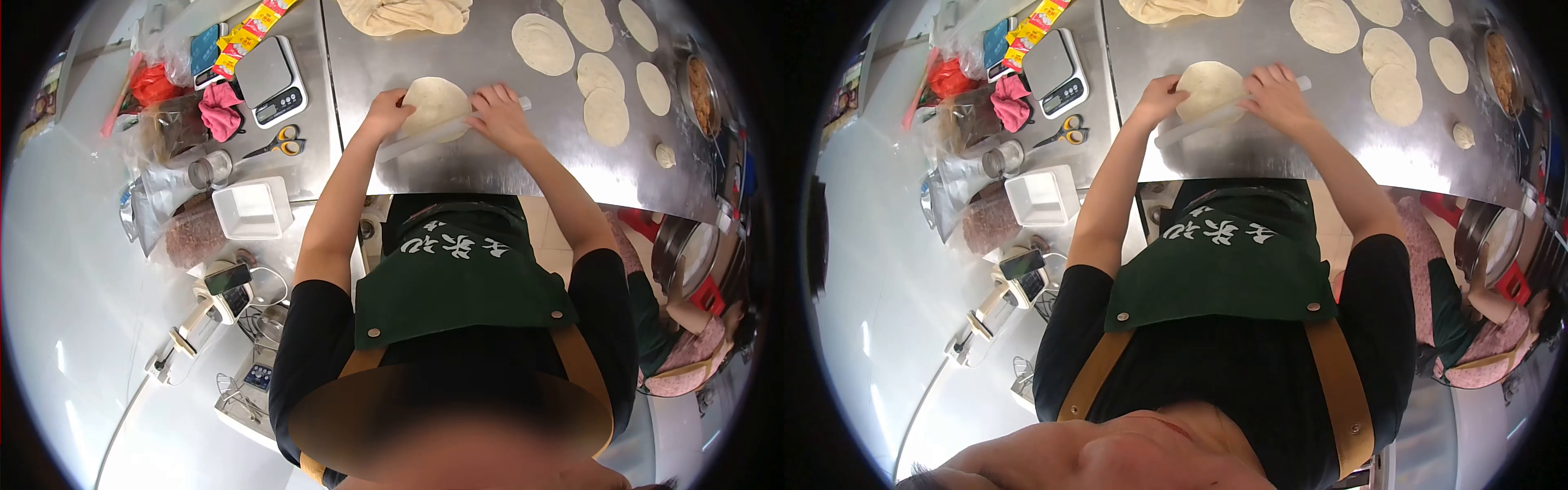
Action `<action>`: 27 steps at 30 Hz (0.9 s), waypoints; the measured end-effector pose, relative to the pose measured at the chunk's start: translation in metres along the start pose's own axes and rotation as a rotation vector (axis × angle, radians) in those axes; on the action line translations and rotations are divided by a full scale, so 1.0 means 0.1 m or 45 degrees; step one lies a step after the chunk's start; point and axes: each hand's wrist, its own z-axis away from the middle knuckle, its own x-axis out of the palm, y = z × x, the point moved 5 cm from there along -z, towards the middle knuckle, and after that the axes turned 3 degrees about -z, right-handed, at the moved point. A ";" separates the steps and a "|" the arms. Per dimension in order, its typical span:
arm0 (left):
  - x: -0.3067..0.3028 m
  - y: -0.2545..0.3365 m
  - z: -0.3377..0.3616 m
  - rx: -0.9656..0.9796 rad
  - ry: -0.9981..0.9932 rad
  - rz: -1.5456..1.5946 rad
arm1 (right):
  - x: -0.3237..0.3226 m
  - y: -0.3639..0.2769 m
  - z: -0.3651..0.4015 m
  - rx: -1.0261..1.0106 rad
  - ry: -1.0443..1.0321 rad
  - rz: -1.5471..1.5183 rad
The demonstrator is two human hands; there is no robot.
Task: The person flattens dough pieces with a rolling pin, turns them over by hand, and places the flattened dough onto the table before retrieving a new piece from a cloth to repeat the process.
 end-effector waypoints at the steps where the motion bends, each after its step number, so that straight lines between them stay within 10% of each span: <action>1: 0.02 0.00 0.00 0.006 -0.005 0.152 | 0.02 0.00 -0.05 0.059 0.133 0.071; 10: 0.05 0.15 -0.20 -0.165 0.069 0.530 | 0.26 -0.02 -0.09 0.372 0.268 0.296; 22: 0.25 0.82 0.12 0.296 0.010 -1.052 | 0.26 -0.05 0.76 0.084 0.157 0.047; 27: 0.02 1.03 0.54 0.334 0.167 -0.517 | 0.02 -0.04 0.90 0.099 0.075 -0.050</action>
